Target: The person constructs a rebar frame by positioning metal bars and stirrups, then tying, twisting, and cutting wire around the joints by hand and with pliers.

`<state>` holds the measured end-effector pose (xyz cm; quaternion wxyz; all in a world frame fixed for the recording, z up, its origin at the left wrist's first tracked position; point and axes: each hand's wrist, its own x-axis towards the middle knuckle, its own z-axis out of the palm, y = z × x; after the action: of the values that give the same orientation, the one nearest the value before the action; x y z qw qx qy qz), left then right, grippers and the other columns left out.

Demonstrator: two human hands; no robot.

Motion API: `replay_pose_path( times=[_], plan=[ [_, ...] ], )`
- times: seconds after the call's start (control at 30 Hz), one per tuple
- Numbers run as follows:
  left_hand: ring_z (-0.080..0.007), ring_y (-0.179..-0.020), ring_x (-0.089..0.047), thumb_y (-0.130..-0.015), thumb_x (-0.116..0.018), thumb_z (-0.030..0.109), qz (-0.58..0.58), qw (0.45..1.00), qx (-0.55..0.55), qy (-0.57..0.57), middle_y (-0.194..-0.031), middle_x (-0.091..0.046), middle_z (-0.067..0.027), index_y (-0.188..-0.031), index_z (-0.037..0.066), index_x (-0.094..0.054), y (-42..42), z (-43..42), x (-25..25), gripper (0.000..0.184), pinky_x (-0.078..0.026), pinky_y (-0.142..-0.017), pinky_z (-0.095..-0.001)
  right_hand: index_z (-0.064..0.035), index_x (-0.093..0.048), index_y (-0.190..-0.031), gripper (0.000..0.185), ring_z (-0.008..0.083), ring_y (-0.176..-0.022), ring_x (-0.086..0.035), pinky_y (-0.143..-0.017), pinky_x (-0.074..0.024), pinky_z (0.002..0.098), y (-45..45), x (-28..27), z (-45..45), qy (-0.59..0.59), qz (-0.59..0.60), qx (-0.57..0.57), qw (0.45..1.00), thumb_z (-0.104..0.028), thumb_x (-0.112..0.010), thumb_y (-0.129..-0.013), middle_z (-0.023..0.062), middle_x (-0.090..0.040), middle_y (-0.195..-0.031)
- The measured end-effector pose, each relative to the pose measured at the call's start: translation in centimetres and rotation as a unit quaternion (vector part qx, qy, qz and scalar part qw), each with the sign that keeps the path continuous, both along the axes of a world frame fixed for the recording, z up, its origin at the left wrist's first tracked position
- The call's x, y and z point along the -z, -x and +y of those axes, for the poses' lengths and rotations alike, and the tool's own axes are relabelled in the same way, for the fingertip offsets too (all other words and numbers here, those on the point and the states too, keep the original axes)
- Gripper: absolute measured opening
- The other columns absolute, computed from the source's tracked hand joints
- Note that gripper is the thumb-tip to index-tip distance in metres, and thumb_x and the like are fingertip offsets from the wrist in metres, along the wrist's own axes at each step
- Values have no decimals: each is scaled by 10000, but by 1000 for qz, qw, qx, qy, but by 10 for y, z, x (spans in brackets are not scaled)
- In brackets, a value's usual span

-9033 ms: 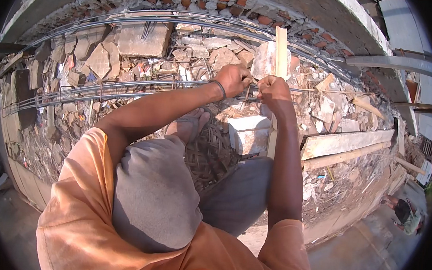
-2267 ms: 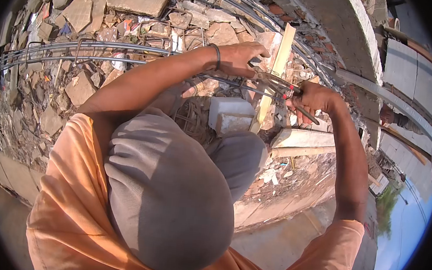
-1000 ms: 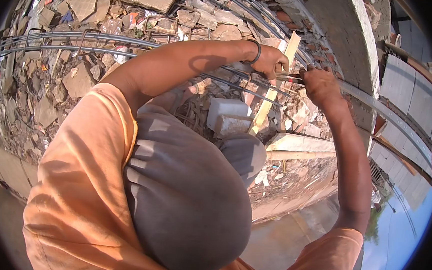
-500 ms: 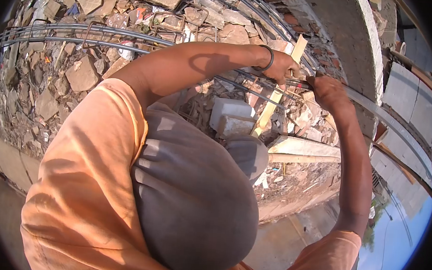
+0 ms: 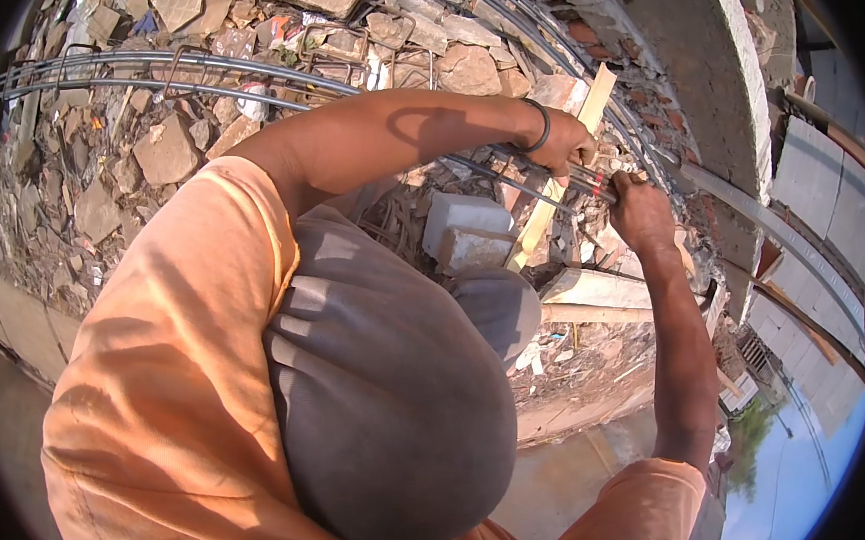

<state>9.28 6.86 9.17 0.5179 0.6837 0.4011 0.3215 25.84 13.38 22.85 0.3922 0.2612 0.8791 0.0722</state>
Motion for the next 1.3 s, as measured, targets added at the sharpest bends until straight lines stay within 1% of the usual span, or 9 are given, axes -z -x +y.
replay_pose_path(
  times=[0.2,0.33,0.47,0.57,0.6,0.7,0.83,1.0,1.3],
  plan=[
    [-278,-943,-651,-726,-802,247,-43,999,9,22,-1027,-676,-166,-1172,10,-587,7,-1,-2,549,-493,-816,-361,-13,-613,-963,191,332,-696,-667,-672,-531,442,11,-8,2,3,-27,-31,999,-160,-551,-858,180,-664,-790],
    [-276,-941,-646,-701,-820,310,-92,993,36,64,-1050,-668,-159,-1190,-15,-565,11,-4,-12,640,-491,-807,-357,27,-653,-900,262,230,-558,-660,-492,-521,352,82,-34,16,207,-205,323,900,-232,-655,-861,127,-636,-666],
    [-278,-904,-641,-660,-837,339,-22,999,10,41,-966,-661,-155,-1073,-16,-572,-1,-5,-32,605,-492,-760,-357,31,-641,-902,280,223,-505,-646,-444,-531,316,96,-20,48,264,-291,447,804,-234,-709,-843,136,-641,-660],
    [-237,-742,-645,-689,-811,252,-4,999,-46,24,-791,-638,-117,-890,3,-548,-19,5,-16,414,-498,-660,-344,15,-640,-942,278,271,-627,-677,-547,-565,388,105,-31,36,217,-222,315,897,-197,-750,-800,157,-671,-763],
    [-223,-696,-641,-697,-801,225,-19,998,-41,50,-762,-631,-107,-868,7,-539,-17,5,-18,381,-500,-626,-337,-26,-618,-1067,353,300,-909,-656,-802,-526,446,103,-38,22,161,-157,85,971,-120,-756,-756,129,-664,-940],
    [-144,-553,-591,-697,-776,114,-195,962,-40,190,-679,-586,-51,-866,18,-514,-14,11,-5,326,-491,-497,-282,-57,-588,-1172,406,275,-1117,-565,-964,-393,427,56,-27,-4,-79,16,-252,964,-53,-671,-774,92,-635,-1041],
    [-134,-572,-583,-672,-795,134,-222,954,-4,203,-759,-591,-56,-918,13,-526,-9,16,2,384,-491,-518,-279,-79,-557,-1214,448,242,-1080,-569,-905,-404,386,54,-20,8,-50,-19,-182,982,-75,-641,-775,87,-605,-1037],
    [-151,-755,-606,-686,-765,233,-175,964,71,189,-855,-622,-79,-1016,-2,-589,0,21,3,442,-480,-650,-294,-35,-636,-1077,353,366,-994,-629,-860,-503,436,93,-24,18,62,-177,-14,982,-116,-609,-734,228,-660,-992],
    [-187,-769,-570,-738,-712,265,-47,997,44,52,-788,-626,-52,-1014,41,-668,16,20,2,358,-445,-694,-328,-2,-669,-971,269,294,-777,-685,-611,-547,421,139,-13,29,90,-359,142,918,-124,-527,-778,191,-678,-939]
  ],
)
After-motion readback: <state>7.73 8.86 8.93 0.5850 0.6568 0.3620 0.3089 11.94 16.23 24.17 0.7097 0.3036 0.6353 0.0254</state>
